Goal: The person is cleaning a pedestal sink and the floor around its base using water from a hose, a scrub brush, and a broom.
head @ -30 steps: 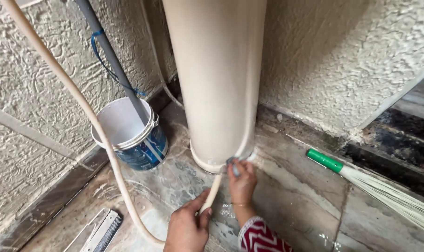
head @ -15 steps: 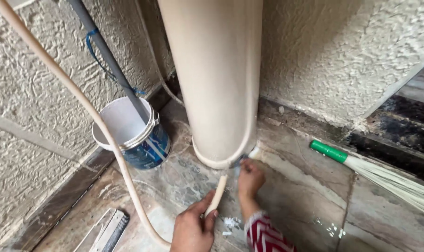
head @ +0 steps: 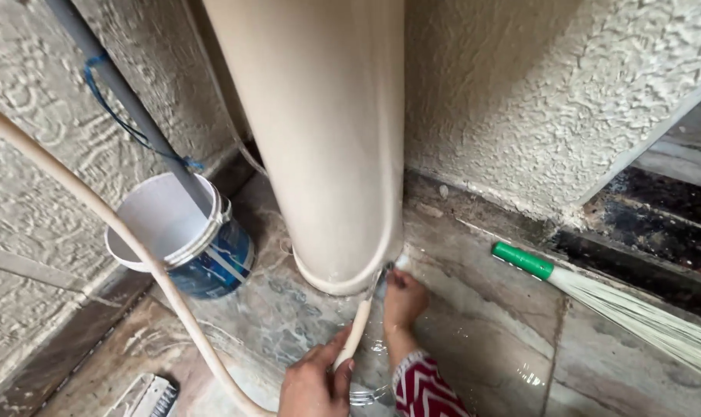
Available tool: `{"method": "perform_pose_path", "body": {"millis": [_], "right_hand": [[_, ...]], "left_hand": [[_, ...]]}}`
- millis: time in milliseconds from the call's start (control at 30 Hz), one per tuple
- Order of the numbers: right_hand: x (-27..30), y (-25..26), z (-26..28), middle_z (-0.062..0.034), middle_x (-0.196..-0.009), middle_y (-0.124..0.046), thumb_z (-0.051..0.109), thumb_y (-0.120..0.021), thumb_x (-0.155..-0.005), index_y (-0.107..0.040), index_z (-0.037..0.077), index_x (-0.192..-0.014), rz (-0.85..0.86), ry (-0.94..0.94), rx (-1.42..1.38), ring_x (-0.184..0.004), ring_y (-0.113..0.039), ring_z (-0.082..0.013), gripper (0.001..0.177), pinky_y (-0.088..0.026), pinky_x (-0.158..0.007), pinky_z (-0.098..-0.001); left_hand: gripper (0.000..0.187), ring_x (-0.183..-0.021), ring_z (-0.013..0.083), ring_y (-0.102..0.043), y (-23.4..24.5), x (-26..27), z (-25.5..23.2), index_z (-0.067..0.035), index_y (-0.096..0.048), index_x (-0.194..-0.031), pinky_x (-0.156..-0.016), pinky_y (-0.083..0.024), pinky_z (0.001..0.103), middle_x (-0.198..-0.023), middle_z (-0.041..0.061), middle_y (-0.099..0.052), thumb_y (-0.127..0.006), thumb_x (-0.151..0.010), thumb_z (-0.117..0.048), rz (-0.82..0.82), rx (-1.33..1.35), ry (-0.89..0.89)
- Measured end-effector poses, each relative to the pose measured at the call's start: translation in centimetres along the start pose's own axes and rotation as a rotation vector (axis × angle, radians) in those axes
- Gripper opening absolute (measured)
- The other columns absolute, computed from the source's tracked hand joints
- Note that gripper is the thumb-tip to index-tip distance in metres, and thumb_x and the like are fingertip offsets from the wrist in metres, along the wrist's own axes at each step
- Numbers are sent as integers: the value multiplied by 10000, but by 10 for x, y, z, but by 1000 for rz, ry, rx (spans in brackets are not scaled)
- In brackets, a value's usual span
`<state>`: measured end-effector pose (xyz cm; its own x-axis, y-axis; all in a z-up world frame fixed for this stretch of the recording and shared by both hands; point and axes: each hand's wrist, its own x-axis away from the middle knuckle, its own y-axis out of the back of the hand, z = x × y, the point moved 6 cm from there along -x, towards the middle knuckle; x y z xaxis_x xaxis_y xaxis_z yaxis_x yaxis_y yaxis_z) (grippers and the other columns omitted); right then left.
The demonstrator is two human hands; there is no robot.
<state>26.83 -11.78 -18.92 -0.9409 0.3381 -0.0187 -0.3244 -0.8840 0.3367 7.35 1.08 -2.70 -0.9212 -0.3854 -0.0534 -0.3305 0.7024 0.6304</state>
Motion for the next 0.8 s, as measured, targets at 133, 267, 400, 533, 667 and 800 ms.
{"method": "perform_pose_path", "body": {"millis": [133, 267, 400, 533, 667, 800], "right_hand": [[-3, -5, 8, -124, -832, -794, 132, -800, -808, -805, 20, -948, -49, 90, -186, -712, -736, -152, 179, -561, -709, -296], [-7, -9, -8, -126, -833, -798, 155, -823, -798, -805, 19, -963, -2, -60, -129, -698, -735, -172, 214, -556, -705, -308], [-4, -17, -20, -137, -826, -794, 153, -798, -828, -815, 15, -941, -23, 70, -105, -710, -747, -169, 179, -560, -723, -294], [-2, -1, 20, -142, -846, -796, 152, -824, -791, -812, 24, -973, -20, 18, -144, -717, -746, -160, 222, -556, -723, -291], [-35, -19, -29, -145, -868, -800, 136, -857, -765, -806, 3, -961, -3, -67, -122, -728, -752, -183, 243, -573, -728, -299], [-9, 25, 81, -142, -898, -797, 145, -823, -820, -804, 51, -1047, -21, -26, -210, -713, -738, -201, 246, -554, -677, -324]], "left_hand": [[594, -860, 339, -766, -3, -8, 7, -293, -664, -1390, -848, -590, 421, -952, 141, -758, -734, -813, -171, 94, -77, 94], [586, -859, 349, -764, 1, -2, 4, -288, -662, -1389, -828, -596, 424, -936, 141, -762, -723, -821, -161, 63, -44, 114], [612, -895, 370, -741, 4, -1, 2, -268, -671, -1385, -867, -567, 440, -945, 165, -756, -757, -792, -141, 60, -74, 67], [595, -951, 341, -755, 3, 1, 10, -277, -683, -1364, -899, -572, 412, -1043, 142, -775, -750, -791, -134, 46, -43, 95], [594, -1014, 301, -762, 8, 4, 15, -302, -698, -1353, -936, -577, 385, -1116, 116, -785, -753, -785, -135, 33, -44, 198], [602, -1028, 320, -737, 4, 5, 18, -288, -683, -1370, -958, -548, 404, -1141, 140, -760, -760, -793, -136, 92, -97, 104]]}}
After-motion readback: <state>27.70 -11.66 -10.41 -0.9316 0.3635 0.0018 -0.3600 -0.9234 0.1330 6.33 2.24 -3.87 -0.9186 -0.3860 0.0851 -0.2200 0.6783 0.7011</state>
